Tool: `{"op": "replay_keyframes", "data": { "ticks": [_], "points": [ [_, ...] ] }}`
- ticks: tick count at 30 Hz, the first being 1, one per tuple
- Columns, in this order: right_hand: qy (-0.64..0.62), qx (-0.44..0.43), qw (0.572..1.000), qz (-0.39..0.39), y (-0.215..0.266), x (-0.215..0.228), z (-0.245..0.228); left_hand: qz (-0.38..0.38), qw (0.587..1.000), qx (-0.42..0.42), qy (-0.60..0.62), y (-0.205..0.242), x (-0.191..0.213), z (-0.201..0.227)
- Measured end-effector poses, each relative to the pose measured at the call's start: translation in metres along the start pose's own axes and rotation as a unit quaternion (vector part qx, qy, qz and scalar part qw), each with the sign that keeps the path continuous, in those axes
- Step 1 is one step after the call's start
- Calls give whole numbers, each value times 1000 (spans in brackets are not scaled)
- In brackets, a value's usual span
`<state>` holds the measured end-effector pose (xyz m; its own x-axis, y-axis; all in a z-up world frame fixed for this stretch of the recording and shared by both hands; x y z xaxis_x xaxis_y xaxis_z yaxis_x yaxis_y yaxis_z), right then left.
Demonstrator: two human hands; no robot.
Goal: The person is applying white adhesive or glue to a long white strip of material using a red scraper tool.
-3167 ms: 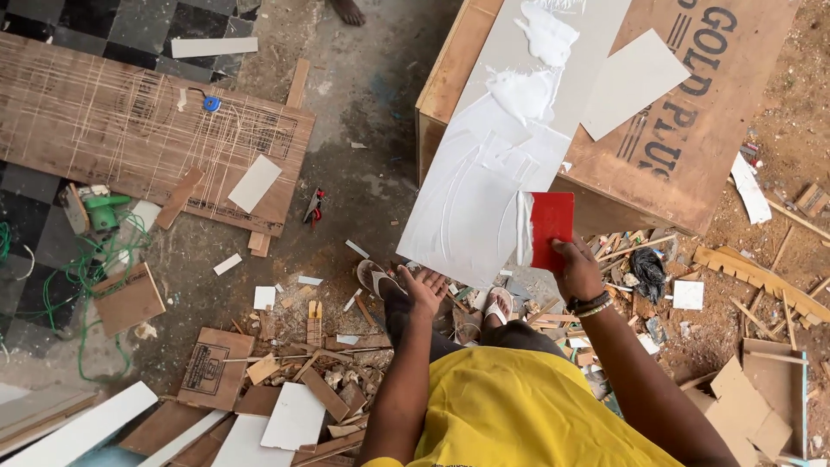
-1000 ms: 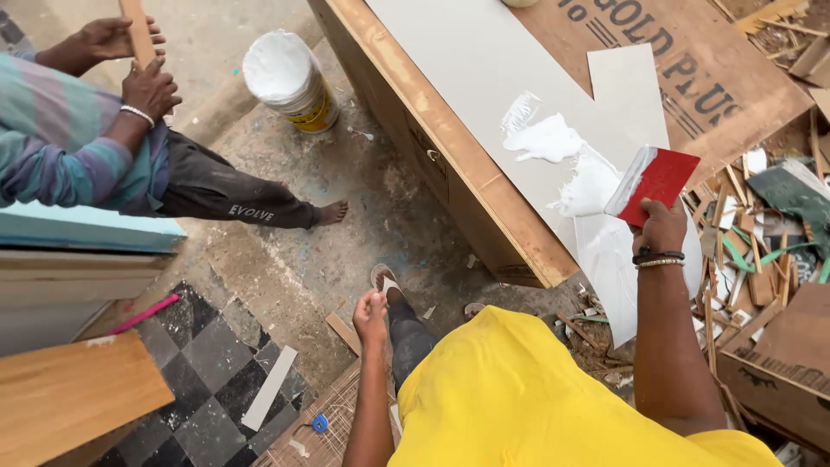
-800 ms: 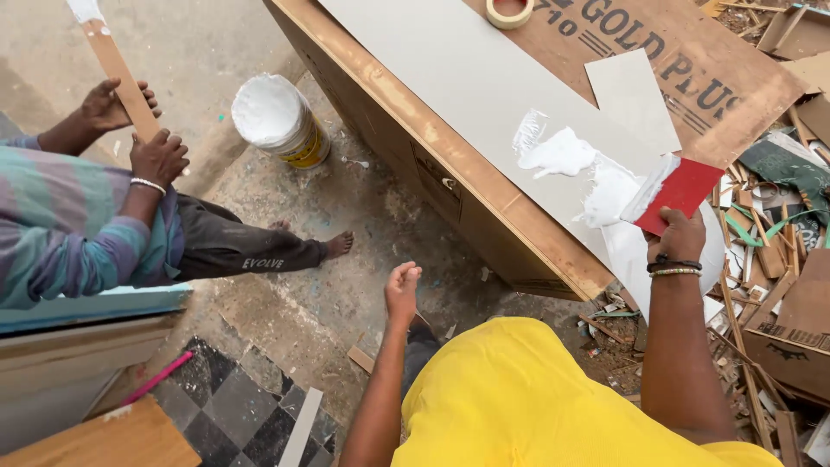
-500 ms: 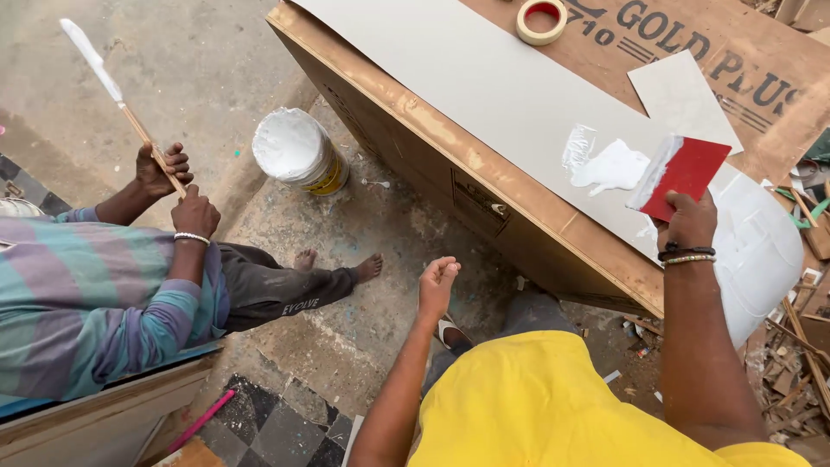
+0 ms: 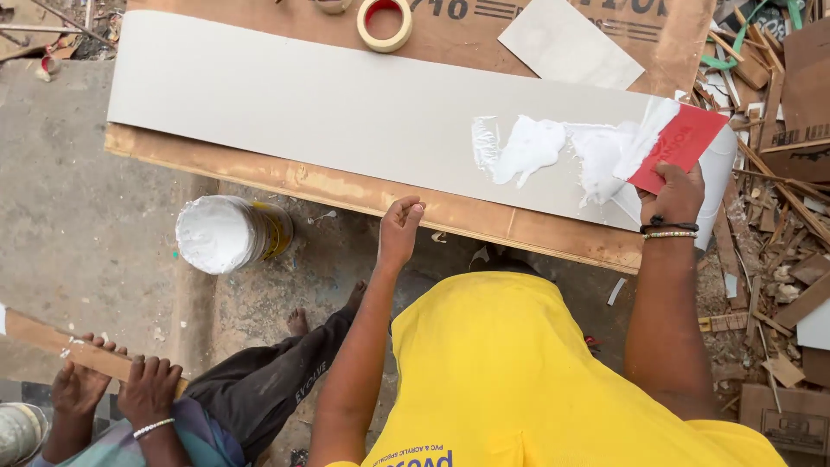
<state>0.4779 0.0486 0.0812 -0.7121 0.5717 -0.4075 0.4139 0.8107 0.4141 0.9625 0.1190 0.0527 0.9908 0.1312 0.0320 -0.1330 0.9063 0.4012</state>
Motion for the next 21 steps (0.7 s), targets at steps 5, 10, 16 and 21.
{"op": "replay_keyframes", "data": {
  "ticks": [5,10,16,21],
  "points": [
    [23,68,994,83,9,30,-7,-79,991,2,-110,-66,8,55],
    [265,233,926,133,40,26,-4,-186,932,-103,-293,-136,-3,116],
    [359,254,855,275,56,-48,25,-308,801,-298,-418,-212,-29,141],
    [436,263,796,327,76,-80,70,-361,726,-363,-459,-253,-52,132]
  ]
}}
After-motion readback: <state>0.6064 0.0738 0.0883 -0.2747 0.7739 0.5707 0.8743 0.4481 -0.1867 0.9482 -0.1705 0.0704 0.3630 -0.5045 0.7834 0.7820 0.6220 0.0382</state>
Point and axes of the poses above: each hand's wrist, its own y-axis away from the middle knuckle, its own x-axis out of the back of the hand, z = x × y, the point moved 3 cm from there along -y, towards the middle knuckle, and after that the axes turned 2 degrees about x, right-handed, at the moved point
